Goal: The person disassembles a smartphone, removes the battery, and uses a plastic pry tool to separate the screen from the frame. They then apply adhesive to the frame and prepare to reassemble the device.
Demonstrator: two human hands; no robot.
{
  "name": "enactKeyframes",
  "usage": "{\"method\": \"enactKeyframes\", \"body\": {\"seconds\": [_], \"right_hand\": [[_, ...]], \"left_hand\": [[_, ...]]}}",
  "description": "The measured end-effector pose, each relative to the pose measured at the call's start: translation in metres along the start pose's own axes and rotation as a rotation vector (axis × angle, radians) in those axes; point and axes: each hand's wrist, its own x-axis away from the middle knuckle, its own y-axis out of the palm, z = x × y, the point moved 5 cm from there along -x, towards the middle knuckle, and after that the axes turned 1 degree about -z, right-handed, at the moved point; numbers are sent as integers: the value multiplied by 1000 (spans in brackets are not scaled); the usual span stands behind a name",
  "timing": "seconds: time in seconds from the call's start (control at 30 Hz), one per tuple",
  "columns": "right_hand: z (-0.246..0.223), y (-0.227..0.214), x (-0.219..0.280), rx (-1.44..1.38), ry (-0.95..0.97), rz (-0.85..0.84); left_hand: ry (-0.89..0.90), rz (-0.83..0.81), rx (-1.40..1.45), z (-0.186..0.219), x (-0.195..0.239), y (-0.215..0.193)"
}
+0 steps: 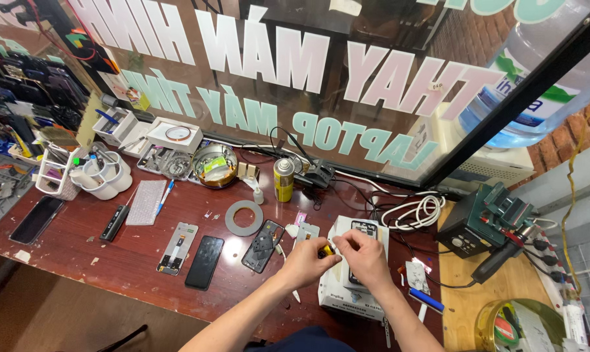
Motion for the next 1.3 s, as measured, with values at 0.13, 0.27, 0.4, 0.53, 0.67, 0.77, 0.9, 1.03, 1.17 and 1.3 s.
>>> {"method": "enactKeyframes", "body": {"seconds": [0.13,0.27,0.4,0.53,0.67,0.77,0.9,1.03,1.17,1.3], "right_hand": [[6,-4,-6,83,-44,-89],[14,2,-9,-121,-96,-226],[26,1,-8,19,-31,-199],[36,0,-4,-86,-72,-216],[58,6,3,-73,113,-139],[60,10,5,-146,134,-202],[56,9,10,-45,-16,-162],[52,30,6,-20,64,-200],[52,49,-1,-159,58,-292],[56,77,-3,11,-7,-174]], "left_hand": [[5,-59,-27,11,7,-3],[-33,-106,-115,13,5,-6],[37,-77,-211,21,7,-6],[108,-24,-346,21,3,0],[337,82,-610,20,5,17],[345,80,-601,15,8,23],[312,126,-535,8,17,28],[270,193,-546,1,27,16],[147,229,-450,-19,34,4],[237,235,-526,-37,40,-13]]}}
